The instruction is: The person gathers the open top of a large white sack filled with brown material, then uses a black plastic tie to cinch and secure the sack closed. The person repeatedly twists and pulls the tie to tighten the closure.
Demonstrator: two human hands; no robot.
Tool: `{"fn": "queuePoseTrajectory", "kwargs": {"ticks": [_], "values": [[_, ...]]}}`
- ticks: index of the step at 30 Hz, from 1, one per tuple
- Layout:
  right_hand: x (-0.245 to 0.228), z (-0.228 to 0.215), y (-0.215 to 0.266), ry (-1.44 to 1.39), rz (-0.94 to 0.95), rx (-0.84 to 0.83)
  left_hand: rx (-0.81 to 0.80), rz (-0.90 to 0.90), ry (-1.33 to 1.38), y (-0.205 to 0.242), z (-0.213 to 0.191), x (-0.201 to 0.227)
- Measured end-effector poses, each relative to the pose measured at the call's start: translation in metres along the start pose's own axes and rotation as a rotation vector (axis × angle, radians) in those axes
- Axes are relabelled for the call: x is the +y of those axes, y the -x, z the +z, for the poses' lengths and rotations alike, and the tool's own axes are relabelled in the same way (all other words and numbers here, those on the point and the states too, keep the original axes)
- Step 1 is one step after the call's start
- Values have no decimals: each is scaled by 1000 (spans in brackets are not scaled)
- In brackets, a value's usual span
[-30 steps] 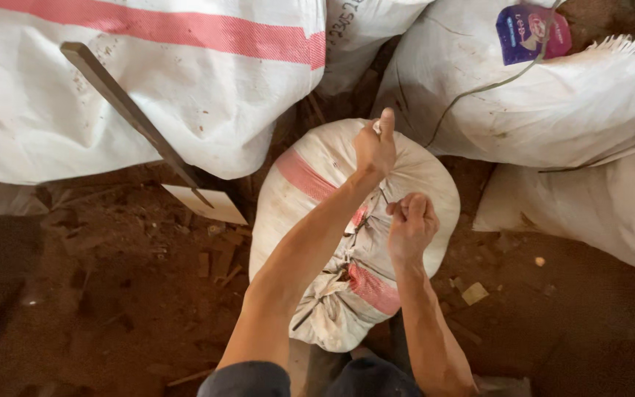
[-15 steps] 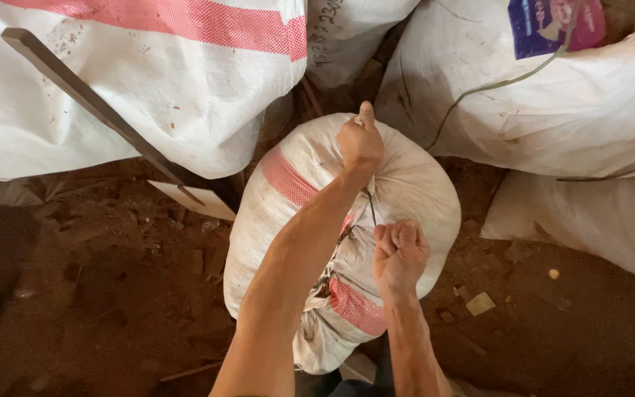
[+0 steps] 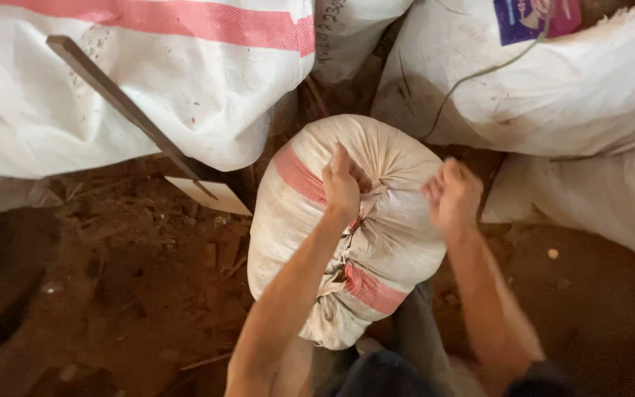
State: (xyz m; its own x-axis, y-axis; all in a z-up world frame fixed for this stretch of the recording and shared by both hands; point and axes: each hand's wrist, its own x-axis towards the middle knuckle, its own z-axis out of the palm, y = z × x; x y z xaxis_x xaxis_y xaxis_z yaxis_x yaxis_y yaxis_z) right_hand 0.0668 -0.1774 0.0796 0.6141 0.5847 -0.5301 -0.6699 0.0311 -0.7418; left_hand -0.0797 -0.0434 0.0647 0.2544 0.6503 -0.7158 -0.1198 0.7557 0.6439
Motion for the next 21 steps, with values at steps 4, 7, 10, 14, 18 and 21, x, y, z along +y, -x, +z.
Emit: {"fn": "queuePoseTrajectory", "kwargs": {"ticks": [4,7,10,14,18,21], "values": [[-15,38,-50,55,71,-28,-287,677,-867,29,10,9],[-9,58,-62,57,124,7,-212,928,-990,30,16,11],[-7,56,-59,59,129,3,-315,732,-1281,24,11,16],[-6,43,-51,-4,105,-22,-566,757,-1637,-7,-1,32],[1,40,-28,4,10,51,-769,758,-1686,-44,0,36],[11,41,2,200,123,320,-877,673,-1469,-59,-8,38]]}}
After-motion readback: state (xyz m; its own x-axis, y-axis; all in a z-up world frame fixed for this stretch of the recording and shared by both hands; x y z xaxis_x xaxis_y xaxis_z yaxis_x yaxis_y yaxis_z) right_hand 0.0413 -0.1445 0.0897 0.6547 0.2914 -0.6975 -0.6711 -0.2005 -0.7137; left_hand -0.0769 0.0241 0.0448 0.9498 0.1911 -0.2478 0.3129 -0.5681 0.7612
